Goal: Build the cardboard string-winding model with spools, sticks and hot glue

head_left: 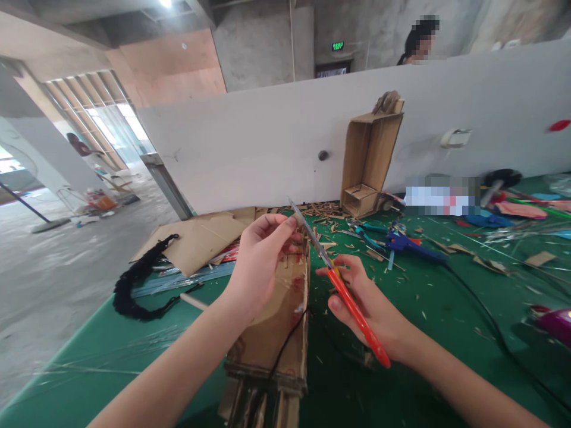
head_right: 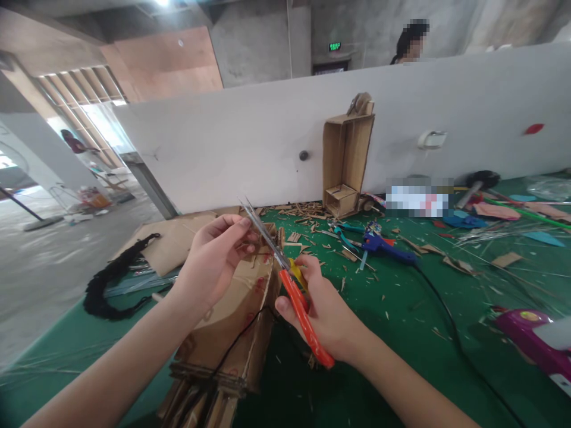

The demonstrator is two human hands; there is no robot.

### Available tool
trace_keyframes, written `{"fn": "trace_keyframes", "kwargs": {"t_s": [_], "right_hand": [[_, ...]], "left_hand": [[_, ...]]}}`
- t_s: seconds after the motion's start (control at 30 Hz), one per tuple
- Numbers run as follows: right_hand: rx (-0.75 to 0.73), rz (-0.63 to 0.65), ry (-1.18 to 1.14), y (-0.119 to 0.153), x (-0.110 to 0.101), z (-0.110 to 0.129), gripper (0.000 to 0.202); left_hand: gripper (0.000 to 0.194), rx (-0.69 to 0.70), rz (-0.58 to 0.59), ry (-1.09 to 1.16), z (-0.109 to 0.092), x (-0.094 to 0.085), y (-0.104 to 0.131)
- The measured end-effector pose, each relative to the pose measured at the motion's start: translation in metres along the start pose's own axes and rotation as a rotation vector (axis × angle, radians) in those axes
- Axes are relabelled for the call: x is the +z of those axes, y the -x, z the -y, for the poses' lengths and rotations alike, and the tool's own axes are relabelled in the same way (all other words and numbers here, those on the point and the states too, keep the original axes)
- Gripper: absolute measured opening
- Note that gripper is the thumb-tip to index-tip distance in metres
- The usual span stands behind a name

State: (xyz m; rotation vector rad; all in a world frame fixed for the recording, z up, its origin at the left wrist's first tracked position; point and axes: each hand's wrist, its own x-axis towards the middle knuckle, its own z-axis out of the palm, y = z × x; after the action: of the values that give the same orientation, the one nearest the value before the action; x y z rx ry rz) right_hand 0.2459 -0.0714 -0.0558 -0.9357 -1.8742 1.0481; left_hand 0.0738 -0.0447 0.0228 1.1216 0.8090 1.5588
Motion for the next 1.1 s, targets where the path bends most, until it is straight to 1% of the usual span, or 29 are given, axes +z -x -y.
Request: {"fn": "trace_keyframes", "kwargs": {"t_s": [0.13,0.37,0.87,1.1], "right_hand": [[0.0,-0.003,0.013,0.0003,-0.0006,-0.0004,0.041],[-0.01,-0.023,0.038,-0.0014,-0.0004,-0.0028,0.038],[0.098,-0.063,-0.096,-0.0051,0.0041,0.0003,0.04],[0.141,-0.095,-0.076,-0.005,0.0033,0.0018,0.042]], "left_hand": [[0.016,0.006,0.002,-0.02,0.0002,0.002,0.0016],[0.016,-0.026,0.0,-0.022,0.0019,0.0026,0.0018],[0.011,-0.021,0.015,-0.055,0.0053,0.0012,0.0008],[0.012,-0.013,0.002,-0.062,0.0039,0.0013,0.0003]]}}
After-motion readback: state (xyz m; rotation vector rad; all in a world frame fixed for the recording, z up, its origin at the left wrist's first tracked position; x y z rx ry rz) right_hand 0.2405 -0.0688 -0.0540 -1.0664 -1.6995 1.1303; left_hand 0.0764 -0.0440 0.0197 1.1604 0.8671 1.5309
